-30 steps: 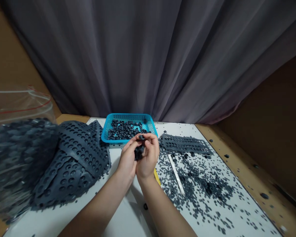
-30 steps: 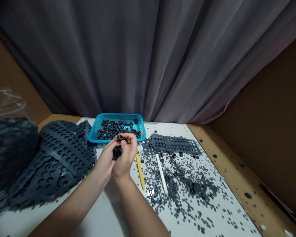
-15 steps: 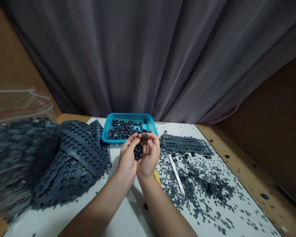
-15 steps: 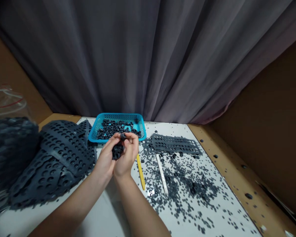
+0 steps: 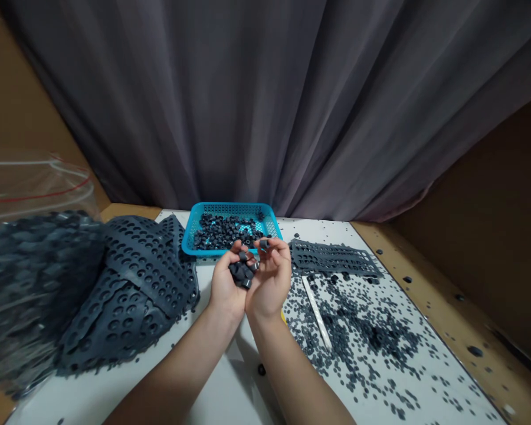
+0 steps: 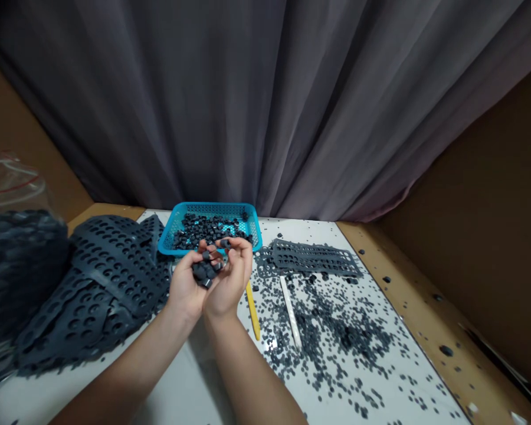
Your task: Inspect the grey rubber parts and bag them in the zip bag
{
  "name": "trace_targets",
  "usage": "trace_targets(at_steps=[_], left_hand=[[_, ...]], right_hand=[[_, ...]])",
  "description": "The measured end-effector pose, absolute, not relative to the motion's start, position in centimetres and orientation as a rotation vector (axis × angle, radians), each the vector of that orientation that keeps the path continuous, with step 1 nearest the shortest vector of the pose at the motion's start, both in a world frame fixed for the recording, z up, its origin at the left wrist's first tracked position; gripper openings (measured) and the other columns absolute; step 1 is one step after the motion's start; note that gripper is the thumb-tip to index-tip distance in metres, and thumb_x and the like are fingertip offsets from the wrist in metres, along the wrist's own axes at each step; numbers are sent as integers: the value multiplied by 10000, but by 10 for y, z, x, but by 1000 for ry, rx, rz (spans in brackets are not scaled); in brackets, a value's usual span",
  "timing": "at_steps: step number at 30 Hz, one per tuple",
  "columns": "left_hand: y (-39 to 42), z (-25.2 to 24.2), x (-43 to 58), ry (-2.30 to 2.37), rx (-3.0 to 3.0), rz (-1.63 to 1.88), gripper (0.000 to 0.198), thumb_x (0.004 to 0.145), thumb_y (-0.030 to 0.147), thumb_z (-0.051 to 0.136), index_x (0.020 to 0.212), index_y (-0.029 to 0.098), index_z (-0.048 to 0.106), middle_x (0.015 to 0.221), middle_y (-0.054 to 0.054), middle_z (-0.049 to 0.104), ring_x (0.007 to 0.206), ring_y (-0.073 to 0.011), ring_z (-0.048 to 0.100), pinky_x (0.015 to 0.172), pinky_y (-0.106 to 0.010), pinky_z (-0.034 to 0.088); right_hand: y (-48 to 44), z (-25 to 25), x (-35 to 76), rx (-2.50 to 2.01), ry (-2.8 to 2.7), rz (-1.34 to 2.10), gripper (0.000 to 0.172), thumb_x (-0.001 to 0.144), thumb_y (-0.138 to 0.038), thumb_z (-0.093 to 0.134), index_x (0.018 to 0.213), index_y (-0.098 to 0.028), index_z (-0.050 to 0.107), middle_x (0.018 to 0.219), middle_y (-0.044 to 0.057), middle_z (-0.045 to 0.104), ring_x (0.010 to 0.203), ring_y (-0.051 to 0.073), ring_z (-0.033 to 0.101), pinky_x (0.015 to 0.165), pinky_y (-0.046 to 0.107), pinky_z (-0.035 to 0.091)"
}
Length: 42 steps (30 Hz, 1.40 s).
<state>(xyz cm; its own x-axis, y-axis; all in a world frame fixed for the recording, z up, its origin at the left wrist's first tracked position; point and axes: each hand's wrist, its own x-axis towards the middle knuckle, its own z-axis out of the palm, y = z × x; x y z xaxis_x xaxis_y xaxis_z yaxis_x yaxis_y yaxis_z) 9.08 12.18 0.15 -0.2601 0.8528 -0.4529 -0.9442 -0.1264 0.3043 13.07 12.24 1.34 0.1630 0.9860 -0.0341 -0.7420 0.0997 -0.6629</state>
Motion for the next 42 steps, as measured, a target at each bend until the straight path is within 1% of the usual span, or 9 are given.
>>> trace_targets(at_steps=[5,9,12,15,20,25,30,36,42], left_hand=[[115,12,89,631,-172,1810,207,680,130,420,691,129,627,640,-41,602,595,-123,578,604,-230,476],[114,14,90,642,-47,1872,246,702,151,412,705,110,654,721,-63,654,661,-131,612,673,-227,489],[114,13,91,627,29,1929,282,703,168,393,733,117,669,825,-85,683,777,-163,634,757,-264,495],[113,14,91,611,48,1978,298,728,178,373,738,144,668,880,-88,692,900,-199,631,842,-331,481],[110,19,88,543,-32,1951,312,785,194,349,770,165,659,983,-88,686,1034,-222,595,883,-373,473],[111,21,87,455,-70,1915,342,811,200,329,892,148,658,1095,-100,655,1101,-229,560,874,-353,487],[108,21,86,455,-58,1892,362,765,132,324,916,167,651,1100,-88,656,1114,-216,553,874,-358,487],[107,24,86,442,-107,1874,371,789,126,305,808,201,668,1048,-59,681,1115,-220,552,857,-355,490],[104,27,86,419,-119,1858,347,785,86,306,690,184,625,1048,-46,679,1132,-210,539,932,-377,439]], right_hand=[[125,10,126,-662,-259,1466,98,631,-233,492,722,-200,477,630,-56,556,565,81,526,550,211,394],[128,5,123,-658,-162,1531,99,620,-219,508,714,-188,510,607,-38,582,611,94,562,621,225,436],[127,7,124,-655,-112,1542,98,626,-211,510,712,-181,547,645,-24,597,665,106,584,696,258,466],[123,13,124,-651,-131,1561,162,653,-255,492,752,-171,588,722,9,624,744,130,600,799,315,473],[119,16,125,-615,-231,1559,277,684,-317,459,843,-151,613,836,55,650,891,159,611,932,374,428],[117,15,126,-629,-307,1498,305,694,-326,446,872,-145,615,896,86,654,916,184,611,917,412,439],[114,20,128,-673,-293,1512,272,690,-310,494,894,-170,606,875,48,650,857,153,613,895,377,450],[113,24,129,-735,-263,1497,203,689,-213,529,870,-174,613,846,36,674,800,136,623,854,347,463],[111,19,128,-737,-385,1490,207,704,-225,551,897,-191,617,916,29,664,850,137,612,826,318,470]])
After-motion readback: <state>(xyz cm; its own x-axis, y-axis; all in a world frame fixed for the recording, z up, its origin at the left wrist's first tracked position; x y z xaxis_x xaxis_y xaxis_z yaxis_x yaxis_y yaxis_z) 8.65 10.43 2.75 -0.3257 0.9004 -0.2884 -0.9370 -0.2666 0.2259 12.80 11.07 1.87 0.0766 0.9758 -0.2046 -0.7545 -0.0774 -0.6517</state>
